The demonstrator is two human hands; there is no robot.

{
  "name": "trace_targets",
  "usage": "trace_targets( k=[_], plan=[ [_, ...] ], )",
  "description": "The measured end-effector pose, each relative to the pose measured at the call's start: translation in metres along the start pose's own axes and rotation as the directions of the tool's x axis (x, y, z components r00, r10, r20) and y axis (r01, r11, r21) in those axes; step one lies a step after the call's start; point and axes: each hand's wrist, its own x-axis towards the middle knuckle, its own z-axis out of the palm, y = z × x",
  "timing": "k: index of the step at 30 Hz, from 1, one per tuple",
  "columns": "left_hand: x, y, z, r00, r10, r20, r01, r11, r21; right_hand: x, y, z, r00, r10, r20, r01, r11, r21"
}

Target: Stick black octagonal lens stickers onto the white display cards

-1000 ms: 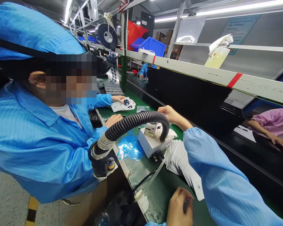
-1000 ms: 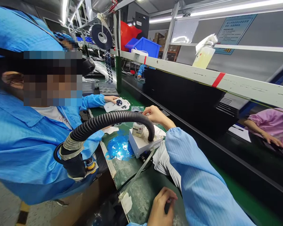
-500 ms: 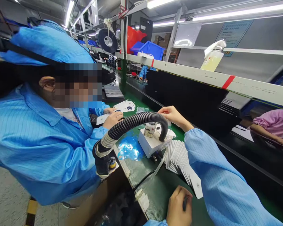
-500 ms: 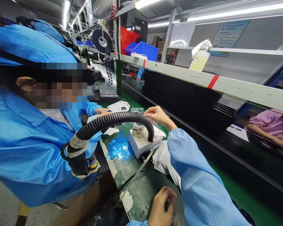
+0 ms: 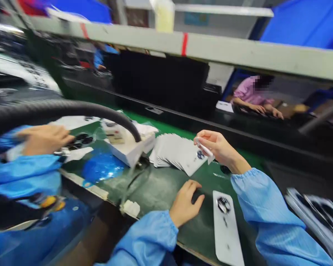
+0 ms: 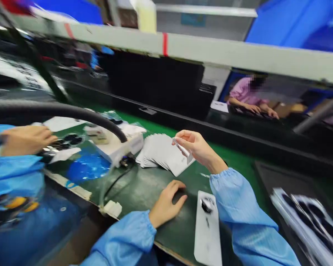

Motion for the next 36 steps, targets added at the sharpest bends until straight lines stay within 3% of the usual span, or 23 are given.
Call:
trace_targets(
  k=[3, 6, 9, 12, 16, 18, 20, 22, 25, 28, 31, 36],
  plan=[
    [0.009, 0.004, 0.017, 0.950, 0.157, 0.270, -0.156, 0.988, -0.025, -0.081, 0.033, -0.038, 0.973, 0.098, -0.211, -0.099, 0.995, 0.007],
    [0.023, 0.006, 0.037, 0.873, 0.236, 0.427, -0.234, 0.970, -0.059, -0.147, 0.071, -0.058, 0.921, 0.178, -0.347, -0.198, 0.980, -0.024],
    [0.032, 0.008, 0.051, 0.832, 0.233, 0.504, -0.251, 0.968, -0.033, -0.186, 0.105, -0.058, 0.900, 0.206, -0.383, -0.259, 0.962, -0.091],
    [0.037, 0.014, 0.058, 0.820, 0.188, 0.540, -0.239, 0.971, 0.025, -0.199, 0.125, -0.050, 0.914, 0.149, -0.377, -0.232, 0.955, -0.186],
    [0.044, 0.021, 0.069, 0.834, 0.124, 0.537, -0.075, 0.991, -0.111, -0.202, 0.133, -0.046, 0.920, 0.016, -0.392, -0.147, 0.940, -0.307],
    [0.047, 0.023, 0.077, 0.864, 0.048, 0.501, 0.096, 0.961, -0.259, -0.205, 0.134, -0.048, 0.911, -0.067, -0.407, -0.108, 0.914, -0.390],
    [0.049, 0.024, 0.084, 0.871, -0.082, 0.484, 0.308, 0.859, -0.409, -0.208, 0.134, -0.050, 0.898, -0.129, -0.421, -0.086, 0.886, -0.455],
    [0.049, 0.029, 0.086, 0.845, -0.201, 0.496, 0.469, 0.726, -0.504, -0.209, 0.131, -0.050, 0.884, -0.180, -0.430, -0.062, 0.869, -0.492],
    [0.049, 0.045, 0.080, 0.857, -0.248, 0.452, 0.494, 0.649, -0.579, -0.208, 0.116, -0.046, 0.840, -0.320, -0.439, 0.019, 0.824, -0.566],
    [0.055, 0.075, 0.066, 0.907, -0.196, 0.372, 0.402, 0.659, -0.635, -0.204, 0.085, -0.046, 0.745, -0.486, -0.457, 0.067, 0.736, -0.674],
    [0.066, 0.114, 0.050, 0.951, -0.121, 0.284, 0.278, 0.736, -0.617, -0.200, 0.046, -0.050, 0.658, -0.605, -0.449, 0.064, 0.639, -0.767],
    [0.074, 0.172, 0.030, 1.000, -0.017, 0.002, 0.015, 0.861, -0.508, -0.195, -0.012, -0.048, 0.595, -0.723, -0.350, 0.053, 0.470, -0.881]
  ],
)
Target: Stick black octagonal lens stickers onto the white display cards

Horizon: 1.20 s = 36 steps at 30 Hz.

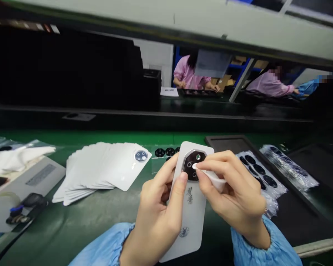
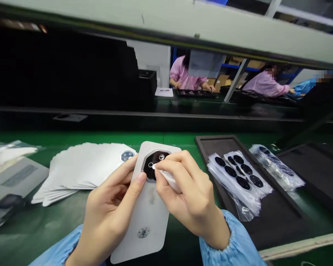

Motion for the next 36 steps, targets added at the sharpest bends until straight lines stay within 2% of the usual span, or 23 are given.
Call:
trace_targets(
  k=[3, 6, 11, 16, 19, 24, 29, 32, 34, 36],
  plan=[
    [-0.005, 0.019, 0.004, 0.988, 0.121, -0.093, -0.119, 0.993, 0.025, 0.011, -0.018, -0.005, 0.996, -0.076, -0.049, 0.071, 0.993, -0.100],
    [-0.012, 0.024, 0.002, 0.970, 0.210, -0.126, -0.201, 0.976, 0.077, 0.011, -0.031, -0.003, 0.992, -0.106, -0.074, 0.093, 0.982, -0.167],
    [-0.018, 0.016, -0.007, 0.922, 0.349, -0.168, -0.314, 0.928, 0.201, 0.007, -0.035, 0.005, 0.988, -0.150, -0.037, 0.143, 0.976, -0.164],
    [-0.018, 0.007, -0.010, 0.885, 0.441, -0.149, -0.382, 0.871, 0.309, 0.008, -0.032, 0.011, 0.980, -0.178, -0.086, 0.154, 0.960, -0.232],
    [-0.017, 0.007, -0.010, 0.894, 0.418, -0.162, -0.360, 0.884, 0.297, 0.009, -0.030, 0.012, 0.976, -0.187, -0.110, 0.155, 0.957, -0.246],
    [-0.017, 0.013, -0.007, 0.923, 0.320, -0.215, -0.266, 0.932, 0.247, 0.009, -0.027, 0.013, 0.982, -0.180, -0.063, 0.170, 0.976, -0.132],
    [-0.019, 0.019, -0.002, 0.933, 0.239, -0.268, -0.214, 0.970, 0.117, 0.010, -0.030, 0.013, 0.980, -0.159, -0.122, 0.140, 0.979, -0.150],
    [-0.017, 0.027, -0.005, 0.958, 0.077, -0.275, -0.080, 0.997, 0.001, 0.011, -0.034, 0.008, 0.981, -0.067, -0.180, 0.072, 0.997, 0.024],
    [-0.015, 0.032, -0.008, 0.959, -0.061, -0.276, 0.042, 0.996, -0.076, 0.012, -0.036, 0.002, 0.973, 0.016, -0.230, 0.022, 0.986, 0.164],
    [-0.014, 0.037, -0.012, 0.954, -0.147, -0.262, 0.116, 0.985, -0.131, 0.012, -0.039, -0.003, 0.971, 0.069, -0.228, -0.014, 0.972, 0.233]
  ],
)
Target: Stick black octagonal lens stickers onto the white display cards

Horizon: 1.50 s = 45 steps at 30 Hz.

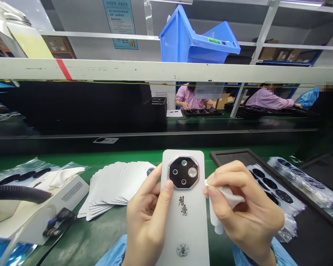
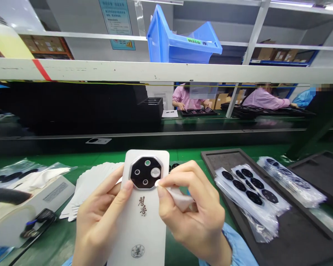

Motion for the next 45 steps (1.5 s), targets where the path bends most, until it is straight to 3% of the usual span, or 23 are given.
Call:
trace_targets(
  k=[4, 10, 15, 19, 35, 45],
  plan=[
    [-0.001, 0.003, -0.002, 1.000, -0.017, 0.003, 0.017, 0.998, -0.059, 0.000, -0.005, -0.003, 0.993, -0.022, 0.118, 0.029, 0.998, -0.061],
    [-0.007, -0.001, 0.001, 0.985, 0.169, -0.046, -0.167, 0.985, 0.038, -0.006, -0.002, 0.001, 0.970, -0.109, 0.217, 0.148, 0.975, -0.168],
    [-0.010, -0.002, 0.002, 0.975, 0.218, -0.051, -0.213, 0.973, 0.094, -0.009, 0.001, 0.003, 0.953, -0.149, 0.262, 0.215, 0.946, -0.242],
    [-0.011, -0.005, 0.001, 0.972, 0.229, -0.047, -0.222, 0.967, 0.124, -0.010, 0.002, 0.006, 0.950, -0.186, 0.251, 0.259, 0.919, -0.298],
    [-0.013, -0.006, 0.001, 0.968, 0.246, -0.058, -0.234, 0.959, 0.157, -0.011, -0.001, 0.007, 0.956, -0.165, 0.243, 0.237, 0.920, -0.311],
    [-0.016, -0.002, 0.003, 0.970, 0.207, -0.130, -0.184, 0.968, 0.171, -0.011, -0.003, 0.006, 0.959, -0.152, 0.238, 0.224, 0.923, -0.312]
  ],
)
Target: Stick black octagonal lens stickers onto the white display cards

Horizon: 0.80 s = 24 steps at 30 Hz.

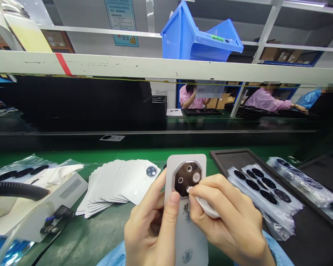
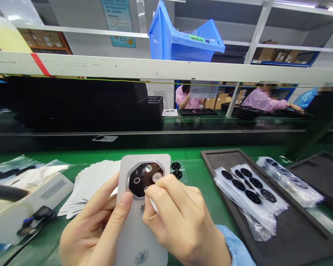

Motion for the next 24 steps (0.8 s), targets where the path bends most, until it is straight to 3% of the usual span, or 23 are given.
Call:
trace_targets(
  k=[15, 24],
  plan=[
    [-0.0035, -0.0056, -0.0026, 0.996, 0.057, -0.066, -0.052, 0.996, 0.075, 0.0010, -0.0031, -0.0017, 1.000, 0.007, -0.016, -0.007, 0.999, 0.039],
    [0.0017, -0.0047, -0.0059, 0.999, 0.032, 0.008, -0.032, 0.997, 0.072, 0.0006, -0.0003, -0.0016, 1.000, -0.008, -0.012, 0.008, 1.000, 0.024]
  ],
)
